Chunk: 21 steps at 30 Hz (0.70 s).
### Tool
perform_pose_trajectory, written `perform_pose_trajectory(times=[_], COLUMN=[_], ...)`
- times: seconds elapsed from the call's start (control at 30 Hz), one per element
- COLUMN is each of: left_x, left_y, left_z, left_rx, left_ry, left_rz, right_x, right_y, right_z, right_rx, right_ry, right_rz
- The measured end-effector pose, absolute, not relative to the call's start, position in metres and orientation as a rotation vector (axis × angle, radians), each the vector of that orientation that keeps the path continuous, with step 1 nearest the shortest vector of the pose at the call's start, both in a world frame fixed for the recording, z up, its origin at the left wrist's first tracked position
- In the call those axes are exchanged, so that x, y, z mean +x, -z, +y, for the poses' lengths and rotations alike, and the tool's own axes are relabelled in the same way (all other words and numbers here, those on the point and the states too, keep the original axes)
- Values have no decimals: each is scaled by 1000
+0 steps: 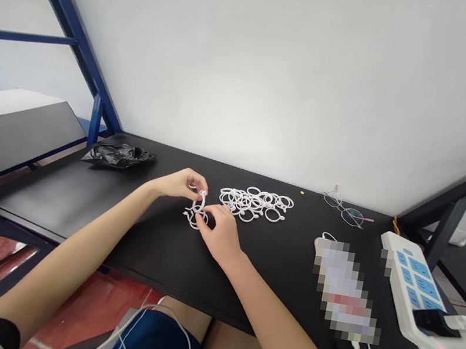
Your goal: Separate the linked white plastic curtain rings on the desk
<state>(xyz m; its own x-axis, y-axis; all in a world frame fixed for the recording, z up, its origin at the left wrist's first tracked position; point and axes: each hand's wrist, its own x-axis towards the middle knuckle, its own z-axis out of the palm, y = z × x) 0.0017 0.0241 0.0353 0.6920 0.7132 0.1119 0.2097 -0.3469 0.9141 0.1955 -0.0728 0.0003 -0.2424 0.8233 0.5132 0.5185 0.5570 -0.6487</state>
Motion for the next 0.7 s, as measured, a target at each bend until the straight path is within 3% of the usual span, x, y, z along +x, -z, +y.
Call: perform_pose_trajectory(times=[0.5, 0.7], left_x=[22, 24], left_y=[-31, -28], left_z=[14, 14], left_rx=[1420, 1369], left_ry=[-716, -710], left_rz=[599, 619], right_x=[201, 199], right_y=[-3, -5], right_z=[-69, -68], right_rx=[-1137, -1118], right_ry=[-412, -758], right_rz=[-1850, -1594])
